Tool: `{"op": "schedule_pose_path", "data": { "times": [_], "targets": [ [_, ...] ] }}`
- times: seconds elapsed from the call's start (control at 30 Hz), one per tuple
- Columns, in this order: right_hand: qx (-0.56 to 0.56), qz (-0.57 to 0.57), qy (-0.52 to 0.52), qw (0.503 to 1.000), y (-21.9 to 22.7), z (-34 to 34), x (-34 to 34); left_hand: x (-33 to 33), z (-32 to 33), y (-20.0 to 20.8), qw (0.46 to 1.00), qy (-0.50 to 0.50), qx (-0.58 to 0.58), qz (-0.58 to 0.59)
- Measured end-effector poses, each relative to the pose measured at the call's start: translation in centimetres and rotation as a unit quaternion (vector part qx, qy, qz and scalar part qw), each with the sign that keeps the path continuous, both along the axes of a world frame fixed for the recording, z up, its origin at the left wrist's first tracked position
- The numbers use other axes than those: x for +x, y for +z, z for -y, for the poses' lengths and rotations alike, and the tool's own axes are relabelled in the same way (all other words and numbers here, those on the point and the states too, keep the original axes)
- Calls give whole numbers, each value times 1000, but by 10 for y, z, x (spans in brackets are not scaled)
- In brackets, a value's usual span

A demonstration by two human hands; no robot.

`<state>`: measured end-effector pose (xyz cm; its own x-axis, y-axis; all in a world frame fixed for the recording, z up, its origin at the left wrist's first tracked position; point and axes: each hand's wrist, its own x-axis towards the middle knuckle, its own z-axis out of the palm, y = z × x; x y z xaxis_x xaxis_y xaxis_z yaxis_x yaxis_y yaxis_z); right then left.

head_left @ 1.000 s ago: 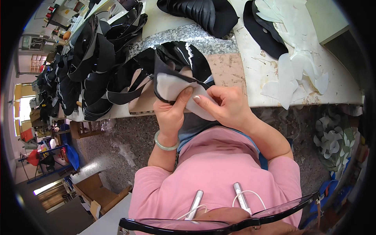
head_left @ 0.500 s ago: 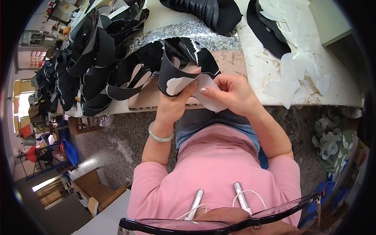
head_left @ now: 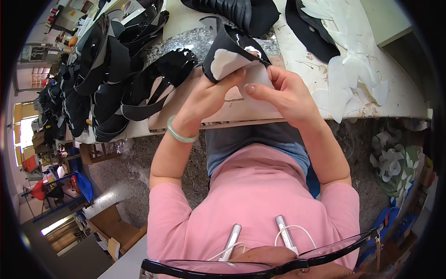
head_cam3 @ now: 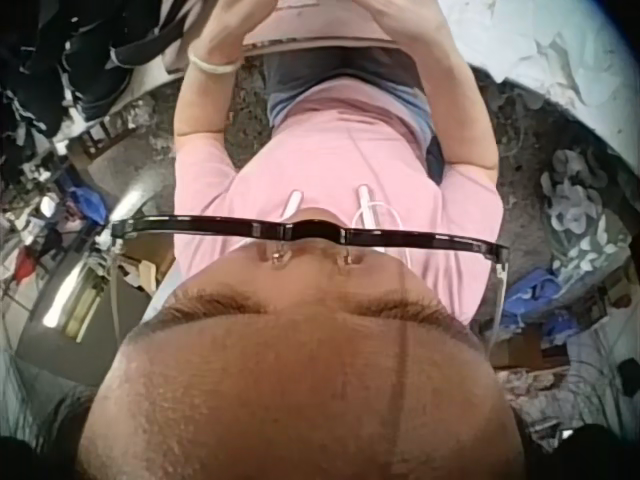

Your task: The person attaches white padding pieces onto shoe components by hand, then aligns and presses the shoe upper pieces together.

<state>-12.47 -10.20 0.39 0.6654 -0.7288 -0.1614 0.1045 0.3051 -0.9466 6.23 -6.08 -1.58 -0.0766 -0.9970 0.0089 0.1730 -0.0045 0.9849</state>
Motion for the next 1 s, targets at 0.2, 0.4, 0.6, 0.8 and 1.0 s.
{"op": "schedule_pose_path", "data": {
  "times": [0.2, 0.4, 0.6, 0.8, 1.0],
  "targets": [
    [14, -5, -3, 1000, -17, 14, -1, 4, 9, 1, 996, -3, -25, 84],
    [-2, -3, -32, 999, -11, 18, 2, 0, 12, 8, 954, 70, -165, 240],
    [29, -1, -39, 999, -10, 23, 4, 4, 16, -5, 902, 58, -215, 369],
    [75, 25, -24, 997, -14, 32, -2, -3, 26, -7, 966, 38, -151, 205],
    [58, -5, -22, 998, -5, 33, -3, 6, 26, 4, 997, -29, 45, -62]
  ]
}}
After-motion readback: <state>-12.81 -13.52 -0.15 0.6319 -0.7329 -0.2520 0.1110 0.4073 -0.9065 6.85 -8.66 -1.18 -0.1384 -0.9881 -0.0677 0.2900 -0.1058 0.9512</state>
